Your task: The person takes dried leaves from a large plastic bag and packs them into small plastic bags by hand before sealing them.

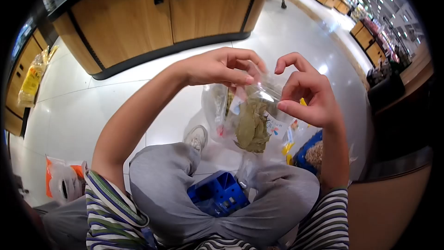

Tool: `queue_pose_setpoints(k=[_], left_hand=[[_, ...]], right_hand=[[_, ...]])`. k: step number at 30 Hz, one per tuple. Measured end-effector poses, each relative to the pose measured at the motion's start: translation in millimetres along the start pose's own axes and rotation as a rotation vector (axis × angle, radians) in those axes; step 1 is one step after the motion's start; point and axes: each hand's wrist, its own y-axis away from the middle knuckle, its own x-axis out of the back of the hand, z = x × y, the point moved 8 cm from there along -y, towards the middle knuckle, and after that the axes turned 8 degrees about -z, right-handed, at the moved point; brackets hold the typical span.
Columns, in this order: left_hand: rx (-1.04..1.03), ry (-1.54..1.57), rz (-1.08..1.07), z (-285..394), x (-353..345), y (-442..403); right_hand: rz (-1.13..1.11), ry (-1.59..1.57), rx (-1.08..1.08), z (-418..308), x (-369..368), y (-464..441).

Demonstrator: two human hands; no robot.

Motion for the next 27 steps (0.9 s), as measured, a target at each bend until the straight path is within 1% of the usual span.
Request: queue_pose_setpoints(k=[1,2,3,4,5,7,9,11,13,15,16,18,19,20,23,25,26,27], left_hand=[[-0.015,0.030,0.082,14.1,-5.3,2.6],[-0.049,0.031,0.184,18.3,-1.3,4.4],[-0.082,0.036,0.283,21.3,2.7,6.1],[-0.042,-0.060,0.430,32.6,3.9,12.3],[-0.033,-0.133,0.477,34.6,8.0,10.6],[-0.058,-0.220,0.461,41.8,4.5,3.3],[-0.081,-0.299,0.373,40.2,-2.2,-9.7],[-0.180,-0.506,0.421,41.2,-9.4,-21.7],[-0.232,-0.495,0.438,28.3,-6.8,-36.0],[-0.198,-0.477,0.533,16.9,6.8,-35.6],[-0.160,-0.362,0.506,9.7,13.6,-36.1],[-0.081,-0.142,0.429,-2.7,23.5,-38.1],[-0.124,-0.037,0.374,-4.0,30.1,-39.9],[-0.163,0.070,0.316,-8.6,36.8,-40.1],[-0.225,0.379,0.130,-8.7,43.1,-31.4],[-0.243,0.594,-0.023,0.2,41.9,-21.6],[-0.265,0.650,-0.020,3.2,44.8,-20.5],[-0.302,0.709,-0.063,5.5,47.5,-19.6]], right_hand=[[0.043,0.049,0.026,-14.2,4.7,0.6],[0.109,0.067,0.099,-28.1,8.2,0.5],[0.167,0.089,0.089,-29.4,13.9,-0.7],[0.227,0.107,0.075,-26.5,20.6,-6.0],[0.296,0.120,0.057,-23.8,28.9,-7.7],[0.344,0.108,-0.059,-15.1,40.6,-15.0],[0.416,0.167,-0.023,-11.7,49.8,-20.9],[0.461,0.245,-0.019,-1.4,55.2,-26.7],[0.440,0.298,-0.062,3.5,52.1,-35.1],[0.387,0.380,-0.098,12.9,49.1,-48.8],[0.390,0.379,-0.124,18.3,48.8,-53.3],[0.427,0.180,-0.209,31.5,49.1,-54.8],[0.448,0.083,-0.250,37.5,50.6,-55.0],[0.473,0.004,-0.247,38.6,53.8,-52.9],[0.661,-0.091,0.028,34.7,74.8,-46.9],[0.656,-0.023,0.003,36.9,78.0,-42.9],[0.631,0.008,0.009,41.4,77.0,-44.5],[0.606,0.044,0.018,44.3,75.8,-47.6]])
